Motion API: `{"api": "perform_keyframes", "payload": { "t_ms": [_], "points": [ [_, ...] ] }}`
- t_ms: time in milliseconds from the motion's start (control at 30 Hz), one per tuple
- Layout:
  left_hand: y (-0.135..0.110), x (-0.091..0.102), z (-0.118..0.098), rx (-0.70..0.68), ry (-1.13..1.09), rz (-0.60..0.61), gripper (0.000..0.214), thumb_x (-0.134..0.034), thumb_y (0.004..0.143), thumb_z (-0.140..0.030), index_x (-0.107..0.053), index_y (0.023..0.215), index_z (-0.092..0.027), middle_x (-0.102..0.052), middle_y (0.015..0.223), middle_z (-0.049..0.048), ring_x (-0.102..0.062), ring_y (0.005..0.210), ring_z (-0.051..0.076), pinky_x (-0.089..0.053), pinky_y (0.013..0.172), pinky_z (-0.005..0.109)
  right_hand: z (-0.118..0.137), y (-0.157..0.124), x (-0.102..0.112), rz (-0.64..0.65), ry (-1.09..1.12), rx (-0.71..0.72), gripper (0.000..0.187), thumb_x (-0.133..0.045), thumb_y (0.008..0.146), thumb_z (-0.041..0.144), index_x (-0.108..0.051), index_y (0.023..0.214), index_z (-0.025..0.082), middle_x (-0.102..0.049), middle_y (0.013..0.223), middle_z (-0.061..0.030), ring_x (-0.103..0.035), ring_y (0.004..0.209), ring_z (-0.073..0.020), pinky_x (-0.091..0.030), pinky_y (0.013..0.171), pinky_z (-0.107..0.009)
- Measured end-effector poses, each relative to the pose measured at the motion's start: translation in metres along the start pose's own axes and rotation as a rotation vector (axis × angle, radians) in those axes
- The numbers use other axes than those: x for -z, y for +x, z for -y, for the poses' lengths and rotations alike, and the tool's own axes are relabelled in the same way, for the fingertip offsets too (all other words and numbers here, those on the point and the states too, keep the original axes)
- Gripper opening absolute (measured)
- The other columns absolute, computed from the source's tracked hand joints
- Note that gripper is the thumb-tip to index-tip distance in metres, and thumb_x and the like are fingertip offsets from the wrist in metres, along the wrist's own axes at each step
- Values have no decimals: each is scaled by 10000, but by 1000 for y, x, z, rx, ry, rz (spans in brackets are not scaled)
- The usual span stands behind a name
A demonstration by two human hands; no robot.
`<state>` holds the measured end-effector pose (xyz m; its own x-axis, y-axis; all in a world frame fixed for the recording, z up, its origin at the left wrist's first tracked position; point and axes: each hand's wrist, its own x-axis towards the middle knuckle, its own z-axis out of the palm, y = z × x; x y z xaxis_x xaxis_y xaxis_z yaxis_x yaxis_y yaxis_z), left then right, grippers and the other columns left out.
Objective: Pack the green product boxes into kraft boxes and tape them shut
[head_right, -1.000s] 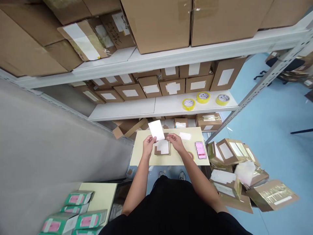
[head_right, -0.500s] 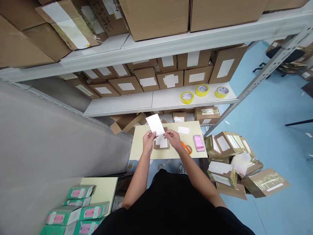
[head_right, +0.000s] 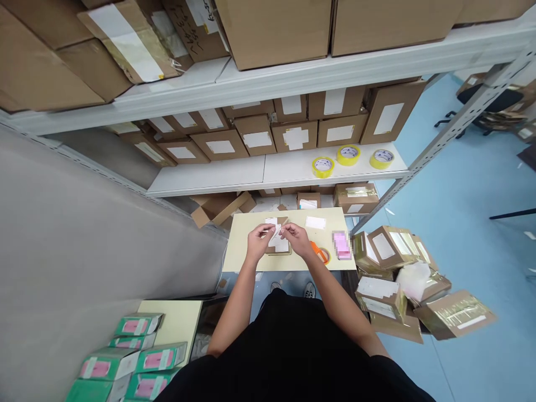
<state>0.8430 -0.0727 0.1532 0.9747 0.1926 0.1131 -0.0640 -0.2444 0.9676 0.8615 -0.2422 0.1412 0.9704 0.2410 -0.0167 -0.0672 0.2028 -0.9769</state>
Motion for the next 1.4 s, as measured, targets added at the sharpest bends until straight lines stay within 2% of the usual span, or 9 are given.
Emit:
{"api": "perform_keyframes", "payload": {
  "t_ms": [100, 300, 433, 567, 667, 900, 1033, 1267, 1400],
  "points": [
    [-3, 0, -9, -20, -12, 148, 283, -795, 834, -469, -830, 948, -212, -787, 995, 88, -726, 939, 223, -571, 778, 320, 3, -2, -3, -14, -71, 38, 323, -730, 859, 543, -699, 876, 221, -683, 771, -4, -587, 669, -154, -480, 643, -289],
    [-4, -1, 0, 175, -232, -11, 428, -730, 851, -587, -809, 880, -168, -778, 867, 66, -705, 823, 208, -567, 747, 322, 4, -3, -7, 37, -109, 70, 307, -687, 884, 534, -669, 887, 228, -629, 740, 13, -564, 665, -155, -464, 640, -284],
    [-6, 5, 4, 180, -328, 62, 575, -675, 868, -685, -818, 977, -139, -791, 993, 120, -722, 921, 249, -582, 795, 357, -2, -2, -9, 25, -118, 43, 257, -663, 891, 495, -637, 895, 239, -592, 666, 35, -569, 638, -160, -451, 633, -283],
    [-4, 14, 6, 92, -228, 67, 420, -818, 790, -570, -836, 934, -176, -783, 1030, 104, -714, 934, 237, -570, 832, 348, -8, 2, -17, 25, -128, 20, 181, -640, 880, 424, -615, 871, 245, -598, 644, 39, -573, 633, -166, -452, 642, -288],
    [0, 20, 12, 74, -206, 43, 358, -781, 832, -537, -822, 807, -182, -764, 910, 85, -695, 860, 215, -556, 790, 333, -12, 9, -29, -47, -111, -2, 171, -628, 871, 407, -580, 824, 250, -594, 626, 41, -557, 618, -166, -448, 636, -289],
    [21, 44, 36, 121, -279, 75, 339, -796, 796, -525, -806, 785, -186, -732, 816, 50, -650, 764, 187, -520, 701, 295, -17, 27, -66, -117, -145, -30, 306, -754, 814, 521, -644, 821, 236, -612, 676, 28, -564, 639, -158, -456, 647, -290],
    [47, 79, 56, 215, -344, -7, 386, -793, 776, -558, -763, 758, -174, -664, 691, 10, -577, 660, 151, -471, 641, 269, -21, 37, -80, -187, -123, -29, 302, -764, 804, 502, -629, 762, 235, -631, 722, 17, -573, 674, -158, -497, 661, -289],
    [96, 189, 116, 346, -403, -603, 439, -741, 753, -622, -631, 764, -197, -602, 665, -27, -535, 611, 120, -423, 582, 234, -57, 71, -108, -716, 41, -18, 316, -767, 725, 420, -507, 709, 243, -543, 646, 58, -600, 633, -142, -557, 647, -283],
    [99, 243, 137, 306, -387, -661, 424, -718, 776, -622, -619, 779, -209, -617, 690, -22, -550, 628, 124, -423, 587, 231, -90, 104, -150, -693, 42, -119, 358, -793, 617, 359, -575, 878, 248, -626, 702, 51, -634, 654, -155, -563, 639, -291]
  ]
}}
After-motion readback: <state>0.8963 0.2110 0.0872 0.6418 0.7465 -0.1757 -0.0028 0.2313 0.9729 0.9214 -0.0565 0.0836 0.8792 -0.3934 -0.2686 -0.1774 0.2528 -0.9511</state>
